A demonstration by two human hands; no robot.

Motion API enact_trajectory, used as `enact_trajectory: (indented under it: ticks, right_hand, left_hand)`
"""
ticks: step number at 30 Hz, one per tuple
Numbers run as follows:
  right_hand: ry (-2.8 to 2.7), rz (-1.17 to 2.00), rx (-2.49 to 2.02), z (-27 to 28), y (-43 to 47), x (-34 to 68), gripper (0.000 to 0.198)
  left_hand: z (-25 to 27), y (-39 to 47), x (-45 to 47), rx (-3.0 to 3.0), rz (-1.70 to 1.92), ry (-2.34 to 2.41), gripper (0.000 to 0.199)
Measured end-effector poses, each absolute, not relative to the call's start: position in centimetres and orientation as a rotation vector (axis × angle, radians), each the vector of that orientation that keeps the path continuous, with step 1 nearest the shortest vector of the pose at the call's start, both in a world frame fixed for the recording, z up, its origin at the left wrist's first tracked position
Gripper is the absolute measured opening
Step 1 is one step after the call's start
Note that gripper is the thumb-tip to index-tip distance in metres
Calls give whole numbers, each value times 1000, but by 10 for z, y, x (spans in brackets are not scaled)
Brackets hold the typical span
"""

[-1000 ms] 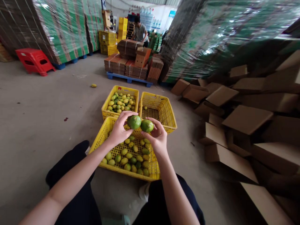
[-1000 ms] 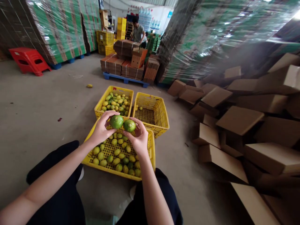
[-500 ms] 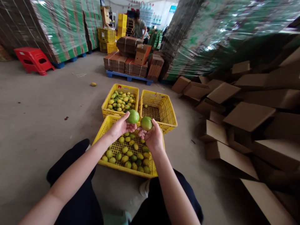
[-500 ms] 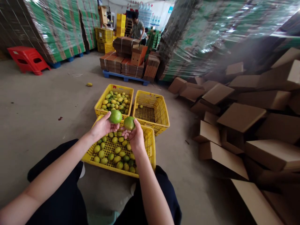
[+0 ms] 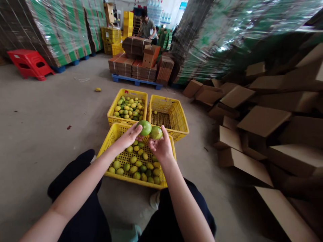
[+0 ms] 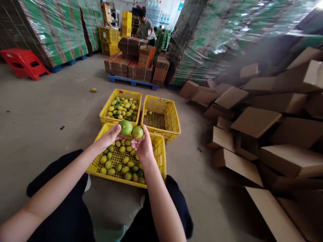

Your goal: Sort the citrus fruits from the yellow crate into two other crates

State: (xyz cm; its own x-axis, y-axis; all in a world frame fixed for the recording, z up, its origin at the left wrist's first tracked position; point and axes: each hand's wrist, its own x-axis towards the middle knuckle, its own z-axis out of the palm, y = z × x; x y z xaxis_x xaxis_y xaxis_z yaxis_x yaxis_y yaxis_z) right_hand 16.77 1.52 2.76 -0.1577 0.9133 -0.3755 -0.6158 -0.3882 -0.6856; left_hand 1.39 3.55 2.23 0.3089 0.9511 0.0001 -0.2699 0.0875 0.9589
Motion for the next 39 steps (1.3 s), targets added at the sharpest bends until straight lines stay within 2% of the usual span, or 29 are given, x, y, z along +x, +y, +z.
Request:
enact_trajectory:
  ticks: [2,5,9,15,18,24,31,39]
  right_hand:
    - [-426,1730,-876,28,15,169,32]
    - [-406,1658,-794,28,15,171,18]
    - [-412,1617,-709,28,14,168,26]
    - [-394,1546,-838,25,16,156,17]
    - [-338,1530,-870,23,17,156,17]
    - [-191,1670,-809,17,21,163,15]
    - [-419,1733,-795,10,23,165,26]
    - [-444,1757,-609,15,24,166,26]
  left_hand:
    - [28,35,13,1111,1146,709,51]
    - [34,33,12,1100,1224,611,62]
    - [34,32,11,868,1223,544,63]
    - [30,31,17,238,1068,403,28]
    - [30,33,18,57,1127,523,19]
    - [34,38,15,57,1147,569,31]
    - [26,43,19,63,1188,653,47]
    - [29,43,14,162,1111,554,26]
